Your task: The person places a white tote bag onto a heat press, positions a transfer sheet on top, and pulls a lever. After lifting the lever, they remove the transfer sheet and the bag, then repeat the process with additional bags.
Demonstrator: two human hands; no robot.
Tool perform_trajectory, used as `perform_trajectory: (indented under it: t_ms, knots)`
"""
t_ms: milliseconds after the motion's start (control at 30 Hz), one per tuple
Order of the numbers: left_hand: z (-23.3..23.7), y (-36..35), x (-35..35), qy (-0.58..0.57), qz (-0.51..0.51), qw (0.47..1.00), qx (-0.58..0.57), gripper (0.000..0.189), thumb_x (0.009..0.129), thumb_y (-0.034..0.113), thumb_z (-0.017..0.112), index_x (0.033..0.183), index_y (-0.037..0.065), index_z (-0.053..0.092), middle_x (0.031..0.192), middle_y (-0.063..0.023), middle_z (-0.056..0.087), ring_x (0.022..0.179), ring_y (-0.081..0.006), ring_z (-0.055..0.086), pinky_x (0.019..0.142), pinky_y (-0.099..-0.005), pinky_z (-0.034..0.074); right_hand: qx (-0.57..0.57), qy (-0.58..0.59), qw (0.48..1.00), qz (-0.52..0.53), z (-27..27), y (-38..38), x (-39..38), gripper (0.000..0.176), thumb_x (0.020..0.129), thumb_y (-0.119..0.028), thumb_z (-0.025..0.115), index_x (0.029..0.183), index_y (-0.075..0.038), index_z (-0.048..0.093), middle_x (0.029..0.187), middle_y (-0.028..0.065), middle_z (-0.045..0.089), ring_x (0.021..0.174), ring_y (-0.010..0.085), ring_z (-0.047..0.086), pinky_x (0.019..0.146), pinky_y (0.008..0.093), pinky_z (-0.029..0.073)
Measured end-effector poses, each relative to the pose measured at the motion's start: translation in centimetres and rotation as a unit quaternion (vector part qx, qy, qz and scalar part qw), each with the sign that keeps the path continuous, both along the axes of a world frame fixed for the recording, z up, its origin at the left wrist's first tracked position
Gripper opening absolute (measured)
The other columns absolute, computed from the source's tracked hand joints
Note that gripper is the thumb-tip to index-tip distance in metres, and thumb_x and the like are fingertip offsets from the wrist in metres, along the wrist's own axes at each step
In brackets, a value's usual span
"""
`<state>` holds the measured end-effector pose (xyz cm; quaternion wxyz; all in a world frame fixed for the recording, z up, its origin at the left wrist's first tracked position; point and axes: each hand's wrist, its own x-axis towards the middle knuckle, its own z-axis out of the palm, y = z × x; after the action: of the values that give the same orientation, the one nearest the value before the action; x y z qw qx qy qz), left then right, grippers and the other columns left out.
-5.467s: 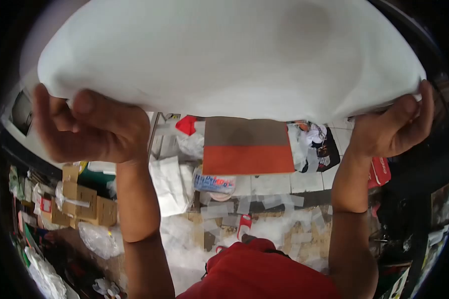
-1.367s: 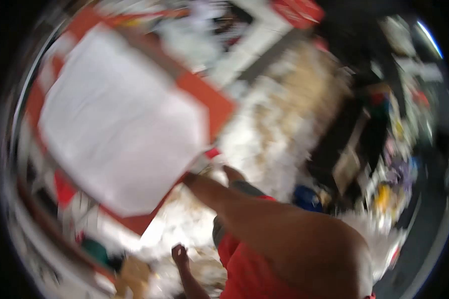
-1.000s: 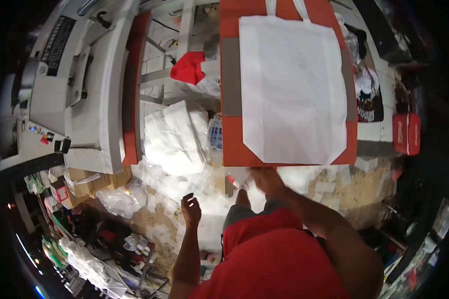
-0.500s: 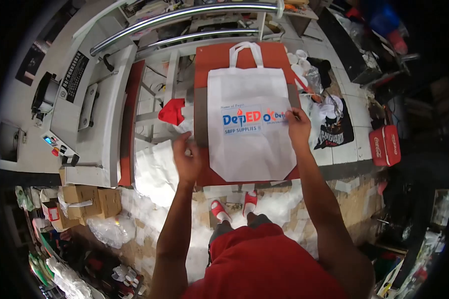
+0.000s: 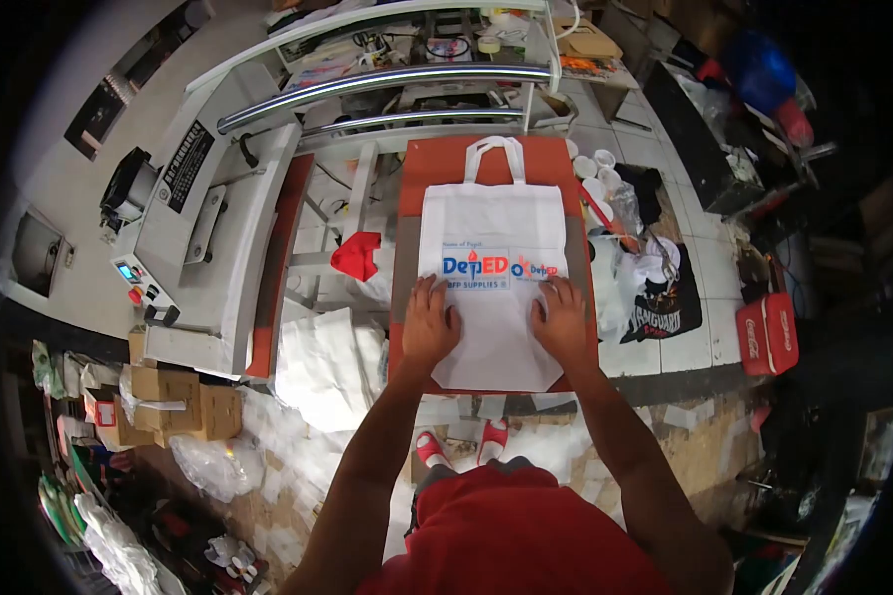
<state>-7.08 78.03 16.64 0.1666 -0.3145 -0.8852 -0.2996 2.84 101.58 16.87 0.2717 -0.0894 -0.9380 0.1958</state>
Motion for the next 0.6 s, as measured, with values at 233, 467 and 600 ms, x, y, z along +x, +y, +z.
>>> perform_trajectory:
  t_ms: [233, 467, 600]
  knots:
    - [-1.0, -0.2, -0.2, 0.021, 0.006, 1.000, 0.015, 0.049, 0.079, 0.011, 0.059, 0.125, -0.003, 0.049, 0.129, -0.0228, 0.048, 0.124, -0.0437, 0.044, 0.106, -0.0508, 0.036, 0.011, -0.031, 0.999, 0.000, -0.5, -0.1, 0.1, 0.035, 0.081, -0.018, 0.063, 0.113, -0.005, 0.063, 0.128, 0.0110, 0.053, 0.125, 0.0344, 0.042, 0.098, 0.0511, 0.037]
    - [-0.6, -0.1, -0.1, -0.002, 0.003, 1.000, 0.020, 0.049, 0.078, 0.011, 0.059, 0.123, -0.006, 0.050, 0.127, -0.0236, 0.049, 0.124, -0.0433, 0.044, 0.107, -0.0491, 0.036, 0.005, -0.019, 1.000, -0.013, -0.5, -0.1, 0.3, 0.036, 0.081, -0.019, 0.063, 0.114, -0.006, 0.062, 0.127, 0.0096, 0.054, 0.124, 0.0321, 0.045, 0.098, 0.0497, 0.037]
    - [-0.4, -0.1, 0.0, 0.010, -0.001, 1.000, 0.026, 0.047, 0.077, 0.010, 0.059, 0.121, -0.006, 0.050, 0.126, -0.0240, 0.049, 0.123, -0.0432, 0.045, 0.105, -0.0491, 0.037, 0.010, -0.006, 1.000, -0.009, -0.9, 0.0, 0.3, 0.035, 0.081, -0.018, 0.064, 0.114, -0.006, 0.062, 0.127, 0.0089, 0.054, 0.123, 0.0325, 0.045, 0.098, 0.0497, 0.037]
